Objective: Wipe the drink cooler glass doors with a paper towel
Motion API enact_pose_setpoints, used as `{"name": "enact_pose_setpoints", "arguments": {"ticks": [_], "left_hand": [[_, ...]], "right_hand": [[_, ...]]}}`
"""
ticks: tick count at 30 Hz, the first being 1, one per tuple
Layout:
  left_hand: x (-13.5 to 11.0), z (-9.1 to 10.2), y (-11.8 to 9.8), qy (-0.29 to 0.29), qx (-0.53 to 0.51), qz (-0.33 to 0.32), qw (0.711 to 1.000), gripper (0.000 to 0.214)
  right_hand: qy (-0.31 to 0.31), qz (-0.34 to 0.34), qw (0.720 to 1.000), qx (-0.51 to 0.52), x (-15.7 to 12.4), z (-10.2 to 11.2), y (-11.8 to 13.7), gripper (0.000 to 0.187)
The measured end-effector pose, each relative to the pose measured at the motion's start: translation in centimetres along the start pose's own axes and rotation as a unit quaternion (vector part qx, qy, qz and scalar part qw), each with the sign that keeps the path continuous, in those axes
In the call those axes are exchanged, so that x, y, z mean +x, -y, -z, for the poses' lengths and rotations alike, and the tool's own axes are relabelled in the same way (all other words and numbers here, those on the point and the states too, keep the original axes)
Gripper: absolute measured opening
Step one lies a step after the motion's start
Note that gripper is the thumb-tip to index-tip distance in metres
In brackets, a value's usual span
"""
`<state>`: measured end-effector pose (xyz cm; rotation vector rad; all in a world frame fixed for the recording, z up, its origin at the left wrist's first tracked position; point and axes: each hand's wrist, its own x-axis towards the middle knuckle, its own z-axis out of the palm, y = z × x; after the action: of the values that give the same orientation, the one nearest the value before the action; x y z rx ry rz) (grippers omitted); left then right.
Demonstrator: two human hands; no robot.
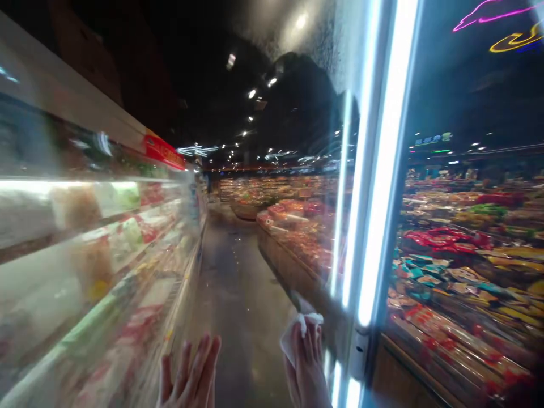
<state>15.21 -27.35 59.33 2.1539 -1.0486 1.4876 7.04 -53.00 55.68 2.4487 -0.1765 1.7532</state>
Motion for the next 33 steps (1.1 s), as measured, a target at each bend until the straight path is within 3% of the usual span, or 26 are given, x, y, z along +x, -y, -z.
{"name": "enact_pose_setpoints", "arguments": {"ticks": [4, 6, 8, 12, 14, 16, 19, 21, 23, 26, 28, 30, 33], "left_hand": [[4.8, 3.0, 1.5, -0.015, 0.011, 0.047, 0.999, 0.08], [5.6, 3.9, 2.1, -0.017, 0.028, 0.064, 0.997, 0.081], [3.5, 4.1, 2.7, -0.004, 0.029, 0.068, 0.997, 0.081], [-4.2, 3.8, 4.3, 0.026, 0.036, 0.043, 0.998, 0.08], [-5.7, 4.4, 5.9, 0.039, 0.042, 0.036, 0.998, 0.081], [-4.6, 5.9, 8.1, 0.035, 0.043, 0.057, 0.997, 0.082], [-1.4, 8.3, 11.1, 0.004, 0.052, 0.109, 0.993, 0.085], [-1.3, 9.0, 12.3, 0.002, 0.058, 0.121, 0.991, 0.085], [-3.9, 8.9, 12.6, 0.015, 0.06, 0.123, 0.99, 0.087], [-10.0, 7.9, 12.3, 0.039, 0.052, 0.115, 0.991, 0.09], [-12.2, 7.6, 12.6, 0.05, 0.046, 0.099, 0.993, 0.09], [-11.5, 8.2, 13.5, 0.052, 0.045, 0.09, 0.994, 0.091], [-7.1, 9.6, 15.5, 0.019, 0.058, 0.106, 0.992, 0.092]], "right_hand": [[-0.016, -0.005, 0.998, 0.061, 10.8, 1.4, 3.0, 0.084], [-0.024, -0.022, 0.997, 0.074, 13.9, 1.6, 4.5, 0.083], [-0.021, -0.027, 0.996, 0.077, 12.1, 1.1, 6.8, 0.083], [0.018, 0.048, 0.995, 0.084, 0.6, -1.0, 13.0, 0.085], [0.029, 0.08, 0.992, 0.096, -1.4, -1.5, 16.2, 0.088], [0.028, 0.091, 0.989, 0.116, 1.9, -1.1, 19.2, 0.088], [0.012, 0.076, 0.986, 0.145, 10.9, 0.3, 22.4, 0.086], [0.008, 0.057, 0.988, 0.146, 13.6, 0.6, 23.8, 0.085], [0.021, 0.056, 0.989, 0.135, 11.1, 0.3, 25.0, 0.085], [0.055, 0.117, 0.983, 0.134, 2.4, -1.0, 26.9, 0.079], [0.067, 0.153, 0.976, 0.139, -1.1, -1.4, 28.1, 0.071], [0.065, 0.15, 0.976, 0.143, 0.1, -1.1, 29.4, 0.063], [0.042, 0.112, 0.983, 0.143, 7.6, 0.0, 31.1, 0.056]]}}
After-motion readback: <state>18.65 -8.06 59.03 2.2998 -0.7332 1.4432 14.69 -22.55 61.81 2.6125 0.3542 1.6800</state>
